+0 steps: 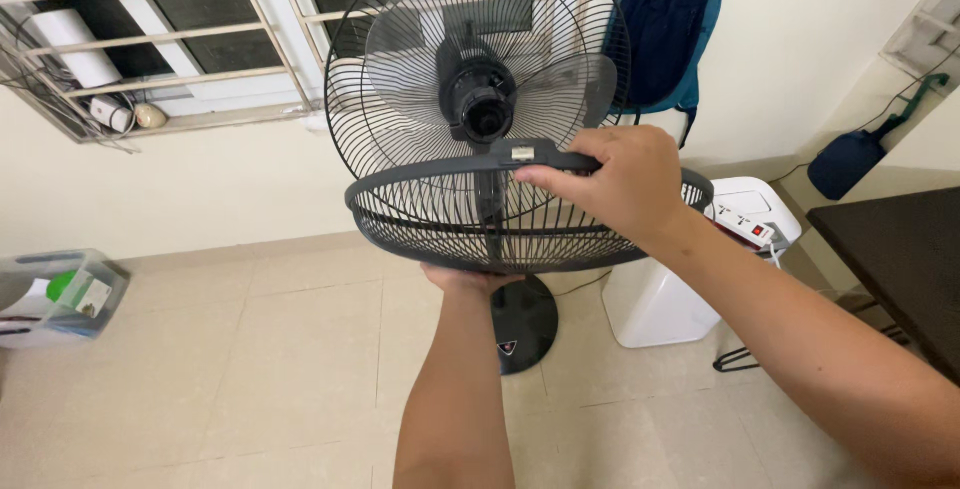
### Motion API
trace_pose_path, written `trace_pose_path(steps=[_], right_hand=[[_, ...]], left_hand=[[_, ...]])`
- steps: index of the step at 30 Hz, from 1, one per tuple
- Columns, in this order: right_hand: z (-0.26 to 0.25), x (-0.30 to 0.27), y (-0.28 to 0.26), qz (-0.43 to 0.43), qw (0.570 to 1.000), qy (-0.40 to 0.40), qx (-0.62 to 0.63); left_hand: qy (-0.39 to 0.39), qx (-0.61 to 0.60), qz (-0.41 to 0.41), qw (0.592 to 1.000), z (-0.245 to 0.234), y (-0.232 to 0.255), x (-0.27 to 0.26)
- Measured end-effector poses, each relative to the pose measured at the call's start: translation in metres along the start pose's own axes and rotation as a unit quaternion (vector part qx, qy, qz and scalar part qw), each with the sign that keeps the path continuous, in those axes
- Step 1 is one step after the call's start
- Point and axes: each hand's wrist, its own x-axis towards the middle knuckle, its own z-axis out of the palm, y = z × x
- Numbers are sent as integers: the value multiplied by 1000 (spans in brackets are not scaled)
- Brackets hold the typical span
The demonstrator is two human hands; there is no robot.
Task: The person assembles a standing fan by attaching the front protective cage to the fan head, aligning and securing the clips, then plugging the power cord into a power strip and turning the fan on.
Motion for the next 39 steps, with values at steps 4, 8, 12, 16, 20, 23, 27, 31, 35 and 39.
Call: trace_pose_path(steps=[4, 8, 12, 16, 20, 23, 27, 31, 35, 39], right_hand=[[4, -1, 4, -16, 1000, 11, 3], [6, -4, 5, -21, 999, 15, 21], [7, -5, 4, -21, 999, 17, 31], [9, -7, -1, -36, 999, 30, 27], [11, -11, -4, -40, 999, 24, 22], [10, -15, -3, -51, 998, 32, 37], [13, -17, -4, -65, 996, 52, 24], [11, -22, -13, -38, 998, 29, 33], [11, -21, -23, -44, 998, 31, 11], [12, -21, -31, -35, 999, 26, 1]], left_hand=[[3, 5, -17, 1000, 4, 3, -3], [-22, -43, -11, 999, 5, 3, -7], [-56, -36, 26, 997, 2, 3, -11], [-43, -43, 44, 997, -3, 3, -8], [-109, -88, 79, 987, -7, -1, -7], [-71, -67, 50, 994, -9, -1, -11], [-64, -52, 54, 995, -7, 3, -17], [-22, -43, 27, 998, -5, 3, -23], [-92, -57, 34, 994, -6, 6, -26], [-45, -51, -2, 998, -7, 10, -21]])
